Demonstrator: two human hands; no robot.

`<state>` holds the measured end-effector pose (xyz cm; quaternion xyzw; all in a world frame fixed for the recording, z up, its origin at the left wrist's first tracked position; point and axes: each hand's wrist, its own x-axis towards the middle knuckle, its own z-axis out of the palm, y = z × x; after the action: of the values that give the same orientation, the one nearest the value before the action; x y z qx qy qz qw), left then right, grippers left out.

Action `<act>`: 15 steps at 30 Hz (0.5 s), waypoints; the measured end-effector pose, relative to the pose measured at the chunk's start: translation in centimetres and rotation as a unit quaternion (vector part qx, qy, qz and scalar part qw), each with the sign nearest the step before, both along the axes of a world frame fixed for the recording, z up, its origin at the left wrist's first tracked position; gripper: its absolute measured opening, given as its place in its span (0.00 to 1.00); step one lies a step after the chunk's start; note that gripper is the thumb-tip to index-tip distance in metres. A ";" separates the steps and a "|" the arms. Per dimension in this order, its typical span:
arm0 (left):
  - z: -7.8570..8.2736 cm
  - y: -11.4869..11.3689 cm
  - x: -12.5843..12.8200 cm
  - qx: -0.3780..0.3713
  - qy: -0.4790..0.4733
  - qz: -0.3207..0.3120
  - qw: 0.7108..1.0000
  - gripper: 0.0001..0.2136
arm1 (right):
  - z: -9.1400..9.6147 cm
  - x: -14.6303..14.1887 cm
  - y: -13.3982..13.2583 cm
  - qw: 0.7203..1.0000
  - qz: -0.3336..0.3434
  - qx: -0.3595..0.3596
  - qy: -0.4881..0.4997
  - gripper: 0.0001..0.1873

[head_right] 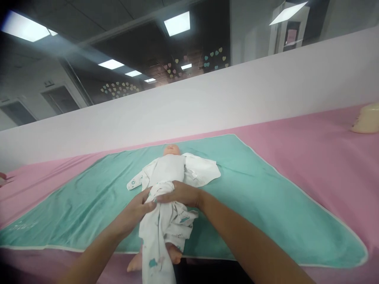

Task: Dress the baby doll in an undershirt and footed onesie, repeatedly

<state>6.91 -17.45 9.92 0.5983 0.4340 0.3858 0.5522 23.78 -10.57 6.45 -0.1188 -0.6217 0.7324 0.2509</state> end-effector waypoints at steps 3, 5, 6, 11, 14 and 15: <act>0.0 0.0 -0.7 -0.021 -0.009 -0.012 1.000 0.18 | -0.3 -0.2 0.1 0.999 0.008 -0.040 0.026 0.21; -0.5 0.2 -0.7 -0.023 -0.070 0.054 0.996 0.17 | -0.5 -0.6 -0.1 0.996 0.067 -0.054 0.010 0.23; -0.9 0.3 -0.6 -0.020 -0.101 0.086 0.991 0.17 | -0.5 -0.7 -0.2 0.994 0.093 -0.052 -0.009 0.24; -1.4 0.6 -1.2 -0.019 -0.097 0.090 0.991 0.20 | 0.0 -0.8 -0.6 0.992 0.084 0.016 -0.097 0.23; -0.7 0.2 -2.4 -0.029 0.011 -0.051 0.998 0.19 | 0.4 -0.6 -0.5 0.999 0.012 0.030 -0.039 0.23; -0.6 0.1 -2.6 -0.036 0.033 -0.070 0.996 0.18 | 0.5 -0.6 -0.5 0.999 0.003 0.034 -0.034 0.24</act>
<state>4.33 -17.37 9.31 0.6194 0.4221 0.3104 0.5846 23.20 -11.05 6.96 -0.1333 -0.6545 0.7074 0.2313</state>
